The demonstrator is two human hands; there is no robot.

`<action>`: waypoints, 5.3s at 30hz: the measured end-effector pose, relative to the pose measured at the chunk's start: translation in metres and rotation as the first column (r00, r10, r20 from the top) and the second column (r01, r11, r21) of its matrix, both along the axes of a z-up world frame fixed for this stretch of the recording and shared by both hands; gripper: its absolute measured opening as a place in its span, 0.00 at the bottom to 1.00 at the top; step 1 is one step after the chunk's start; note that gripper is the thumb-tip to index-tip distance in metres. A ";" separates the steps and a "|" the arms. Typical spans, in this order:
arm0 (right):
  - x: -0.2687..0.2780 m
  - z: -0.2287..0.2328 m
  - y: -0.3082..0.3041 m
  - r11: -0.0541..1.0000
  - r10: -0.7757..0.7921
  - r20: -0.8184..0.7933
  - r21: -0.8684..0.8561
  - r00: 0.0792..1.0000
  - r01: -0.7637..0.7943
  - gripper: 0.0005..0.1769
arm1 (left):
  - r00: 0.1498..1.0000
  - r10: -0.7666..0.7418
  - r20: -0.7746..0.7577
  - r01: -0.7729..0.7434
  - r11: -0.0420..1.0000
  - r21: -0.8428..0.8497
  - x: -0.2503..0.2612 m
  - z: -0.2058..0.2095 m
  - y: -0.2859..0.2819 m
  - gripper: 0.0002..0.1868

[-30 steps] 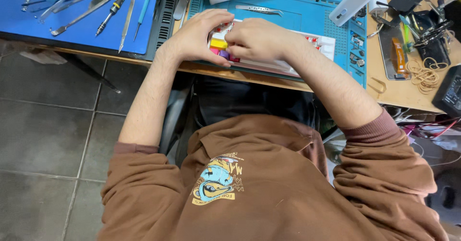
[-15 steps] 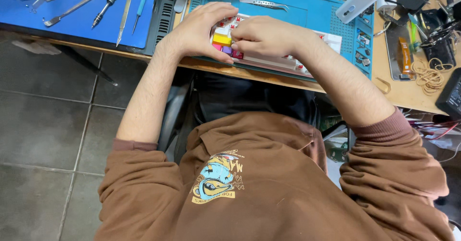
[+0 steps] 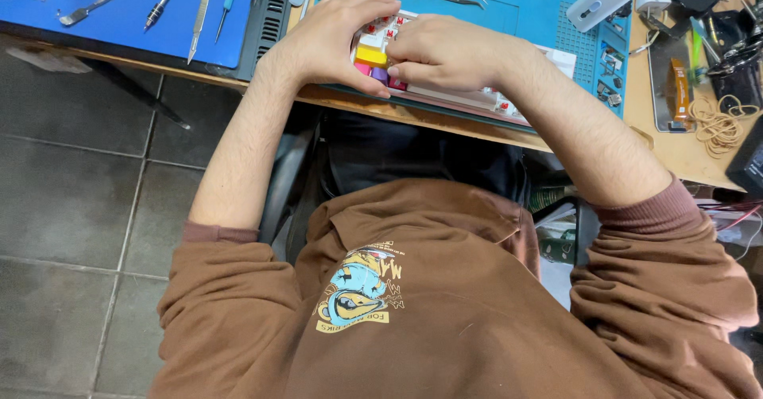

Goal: The person removes keycaps from a mechanical keyboard using a keycap puller and places them into a white box. They then install new keycaps onto the keyboard one by one, completing the assembly.

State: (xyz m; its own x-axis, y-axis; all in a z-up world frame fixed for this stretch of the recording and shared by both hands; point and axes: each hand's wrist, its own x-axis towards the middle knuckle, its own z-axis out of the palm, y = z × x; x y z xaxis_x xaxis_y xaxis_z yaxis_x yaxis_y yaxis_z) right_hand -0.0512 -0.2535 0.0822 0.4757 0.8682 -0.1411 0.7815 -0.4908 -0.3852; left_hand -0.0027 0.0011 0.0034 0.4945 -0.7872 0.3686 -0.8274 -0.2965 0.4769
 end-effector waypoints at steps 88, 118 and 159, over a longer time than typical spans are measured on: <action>-0.069 -0.039 0.001 -0.310 -0.269 -0.818 0.573 0.508 0.759 0.34 | 0.936 0.288 0.203 -0.093 0.759 -0.645 -0.064 0.043 -0.091 0.07; 0.015 -0.006 0.009 0.962 -0.248 0.252 0.177 0.935 0.208 0.21 | 0.938 0.278 -0.209 -0.235 0.950 0.205 -0.035 0.032 0.017 0.75; -0.009 0.090 0.006 0.805 -0.313 0.103 0.556 0.944 0.206 0.25 | 0.959 0.232 -0.161 -0.232 0.972 0.017 -0.035 0.023 0.010 0.73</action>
